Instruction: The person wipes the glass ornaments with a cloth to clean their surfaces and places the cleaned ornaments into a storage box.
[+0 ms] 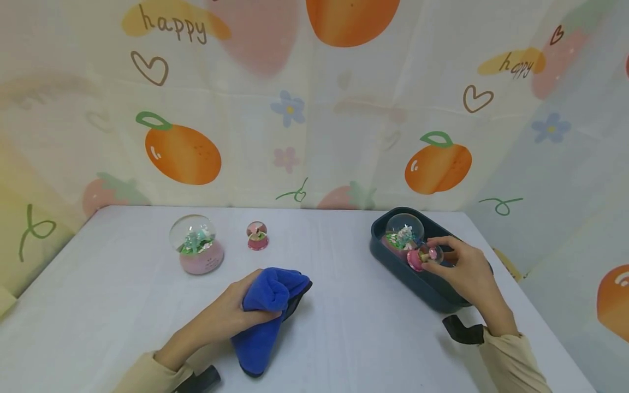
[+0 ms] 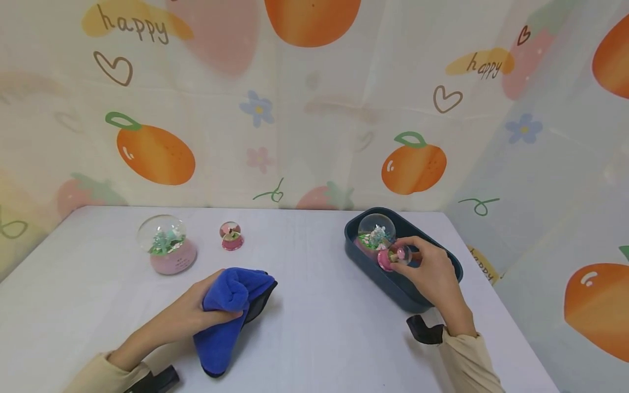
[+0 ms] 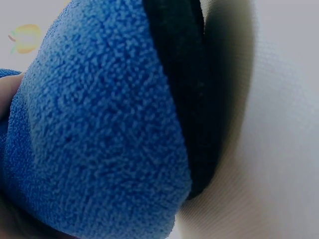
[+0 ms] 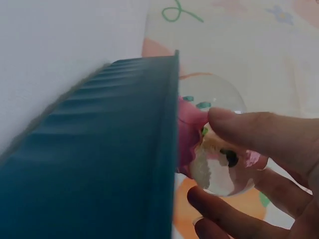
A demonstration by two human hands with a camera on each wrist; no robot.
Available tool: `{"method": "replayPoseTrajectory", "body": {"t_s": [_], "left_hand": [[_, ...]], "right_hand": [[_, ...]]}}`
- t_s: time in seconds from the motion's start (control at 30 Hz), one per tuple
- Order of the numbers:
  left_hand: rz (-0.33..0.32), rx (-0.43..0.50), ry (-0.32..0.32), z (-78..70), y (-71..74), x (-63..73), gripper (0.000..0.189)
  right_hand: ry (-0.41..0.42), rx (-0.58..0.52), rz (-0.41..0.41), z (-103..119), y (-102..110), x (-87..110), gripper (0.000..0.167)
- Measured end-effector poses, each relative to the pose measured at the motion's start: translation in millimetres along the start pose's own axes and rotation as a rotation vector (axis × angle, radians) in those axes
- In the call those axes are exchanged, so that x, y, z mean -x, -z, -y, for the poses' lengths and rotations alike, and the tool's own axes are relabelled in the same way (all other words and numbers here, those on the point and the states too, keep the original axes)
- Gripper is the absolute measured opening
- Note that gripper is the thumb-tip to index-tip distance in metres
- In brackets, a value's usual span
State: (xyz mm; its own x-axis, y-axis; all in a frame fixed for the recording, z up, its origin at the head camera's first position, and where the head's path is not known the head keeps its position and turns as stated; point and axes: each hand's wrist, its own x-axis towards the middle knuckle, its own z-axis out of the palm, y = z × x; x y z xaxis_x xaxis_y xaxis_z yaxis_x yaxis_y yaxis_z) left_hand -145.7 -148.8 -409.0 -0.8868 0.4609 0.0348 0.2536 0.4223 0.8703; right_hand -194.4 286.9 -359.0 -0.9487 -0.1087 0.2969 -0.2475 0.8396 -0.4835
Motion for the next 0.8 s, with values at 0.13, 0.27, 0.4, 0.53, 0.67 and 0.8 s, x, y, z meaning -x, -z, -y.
{"method": "replayPoseTrajectory", "body": {"t_s": [0.13, 0.27, 0.4, 0.53, 0.67, 0.8], "left_hand": [[0.0, -0.006, 0.004, -0.3, 0.1, -0.1, 0.054], [0.003, -0.012, 0.003, -0.5, 0.1, -0.1, 0.056], [0.008, -0.015, 0.002, -1.0, 0.1, -0.2, 0.056], [0.015, -0.015, 0.004, -1.8, 0.3, 0.0, 0.056], [0.023, -0.015, 0.009, -2.3, 0.7, 0.5, 0.055], [0.031, -0.015, 0.008, -2.3, 0.8, 0.6, 0.054]], "right_hand": [[0.012, 0.017, 0.016, -3.8, -8.3, -0.9, 0.038], [0.033, 0.025, 0.019, -5.7, -16.2, -2.1, 0.037], [0.009, 0.032, 0.052, -7.6, -18.3, -3.5, 0.036], [-0.014, 0.032, 0.08, -8.7, -17.4, -4.5, 0.035], [-0.027, 0.036, 0.101, -9.2, -16.4, -4.3, 0.034], [-0.038, 0.048, 0.122, -10.2, -14.8, -2.8, 0.033]]}}
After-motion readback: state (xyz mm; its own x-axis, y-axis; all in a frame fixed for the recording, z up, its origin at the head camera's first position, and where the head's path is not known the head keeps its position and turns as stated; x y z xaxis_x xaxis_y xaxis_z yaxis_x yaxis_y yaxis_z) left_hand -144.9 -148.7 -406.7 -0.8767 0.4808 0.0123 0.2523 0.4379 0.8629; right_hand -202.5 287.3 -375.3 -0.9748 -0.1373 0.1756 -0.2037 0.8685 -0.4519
